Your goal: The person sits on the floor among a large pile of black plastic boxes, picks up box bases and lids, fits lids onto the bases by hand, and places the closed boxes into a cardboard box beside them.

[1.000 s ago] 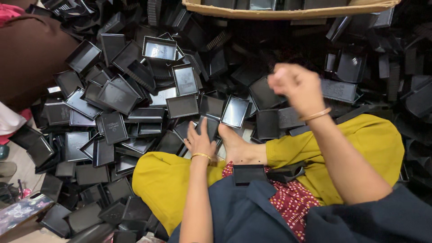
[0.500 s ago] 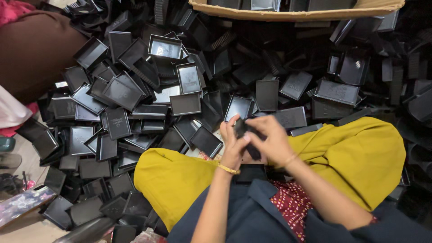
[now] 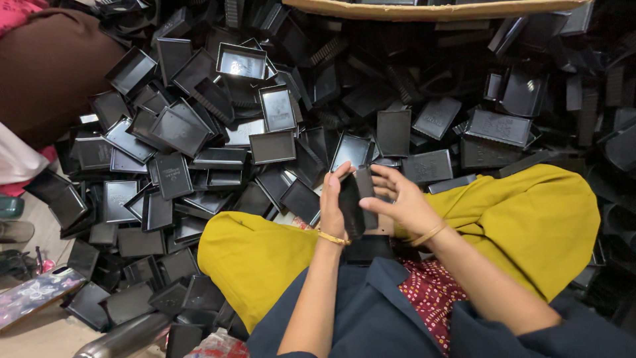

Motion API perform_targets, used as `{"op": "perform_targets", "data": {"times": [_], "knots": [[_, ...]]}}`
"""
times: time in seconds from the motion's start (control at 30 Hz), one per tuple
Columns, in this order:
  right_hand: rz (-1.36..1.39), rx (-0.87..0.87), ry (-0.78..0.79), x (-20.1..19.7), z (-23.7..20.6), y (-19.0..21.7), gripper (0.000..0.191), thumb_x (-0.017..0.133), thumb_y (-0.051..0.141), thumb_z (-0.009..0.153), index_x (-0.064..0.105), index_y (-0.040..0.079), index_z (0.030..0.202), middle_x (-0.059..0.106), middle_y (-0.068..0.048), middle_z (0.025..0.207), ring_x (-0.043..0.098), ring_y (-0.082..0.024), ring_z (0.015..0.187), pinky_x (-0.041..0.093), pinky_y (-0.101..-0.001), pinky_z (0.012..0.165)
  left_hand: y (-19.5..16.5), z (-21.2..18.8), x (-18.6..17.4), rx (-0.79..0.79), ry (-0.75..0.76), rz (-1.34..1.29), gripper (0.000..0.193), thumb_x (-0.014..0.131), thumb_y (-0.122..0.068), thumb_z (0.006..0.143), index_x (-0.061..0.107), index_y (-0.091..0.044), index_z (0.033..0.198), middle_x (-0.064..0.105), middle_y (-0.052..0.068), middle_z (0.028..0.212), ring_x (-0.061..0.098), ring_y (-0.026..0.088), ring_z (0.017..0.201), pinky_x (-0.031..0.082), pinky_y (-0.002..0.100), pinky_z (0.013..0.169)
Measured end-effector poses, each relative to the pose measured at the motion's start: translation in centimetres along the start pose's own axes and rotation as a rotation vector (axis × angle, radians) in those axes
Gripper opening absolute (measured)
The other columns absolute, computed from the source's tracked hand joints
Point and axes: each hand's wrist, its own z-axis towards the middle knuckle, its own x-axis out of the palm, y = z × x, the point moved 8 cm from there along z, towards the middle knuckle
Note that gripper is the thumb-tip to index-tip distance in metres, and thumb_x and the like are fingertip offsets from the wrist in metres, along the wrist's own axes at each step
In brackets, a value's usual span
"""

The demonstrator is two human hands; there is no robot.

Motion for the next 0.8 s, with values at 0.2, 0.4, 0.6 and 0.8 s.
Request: {"op": "perform_targets", "data": {"times": [0.2,0.4,0.6,0.8], "knots": [[0.061,0.044,0.037,2.2,-0.8,-1.3,0.092,0.086,0.007,0.071,0.042,0.002,0.151,0.056,-0.013,0.142,0.055,-0.022,0.129,0.052,-0.0375,0.105,-1.7,-0.2,0.7,0.146,-0.045,0.458,0.054,0.038,-0.042,0.110,0.060,0.000,0.137,0.055,0.013,0.128,0.053,0.025,0.125,0.037,0.034,0.112],[0.284,0.230,0.170,2.6,-0.6,-1.4,0.075,0.081,0.009,0.078,0.051,0.001,0.146,0.064,-0.010,0.132,0.063,-0.018,0.117,0.055,-0.0363,0.100,-3.2,0.5,1.3,0.240,0.053,0.544,0.052,0.033,-0.043,0.111,0.066,-0.004,0.118,0.063,0.012,0.116,0.056,0.024,0.113,0.040,0.033,0.104],[0.230,0.175,0.213,4.3,-2.2,-0.2,0.042,0.078,0.015,0.088,0.064,-0.006,0.121,0.072,-0.008,0.105,0.069,-0.013,0.093,0.057,-0.0312,0.084,-6.3,-0.1,-3.3,0.312,-0.334,0.931,0.037,0.065,-0.030,0.098,0.056,-0.001,0.078,0.053,0.014,0.065,0.051,0.024,0.058,0.044,0.037,0.058],[-0.484,-0.165,0.132,5.0,-1.7,5.7,0.038,0.081,0.028,0.082,0.070,0.002,0.108,0.072,-0.005,0.087,0.070,-0.013,0.078,0.056,-0.0262,0.072,-5.0,-0.9,-6.1,0.224,-0.464,0.872,0.036,0.059,-0.032,0.102,0.060,-0.001,0.084,0.060,0.016,0.072,0.057,0.028,0.064,0.049,0.037,0.064]]}}
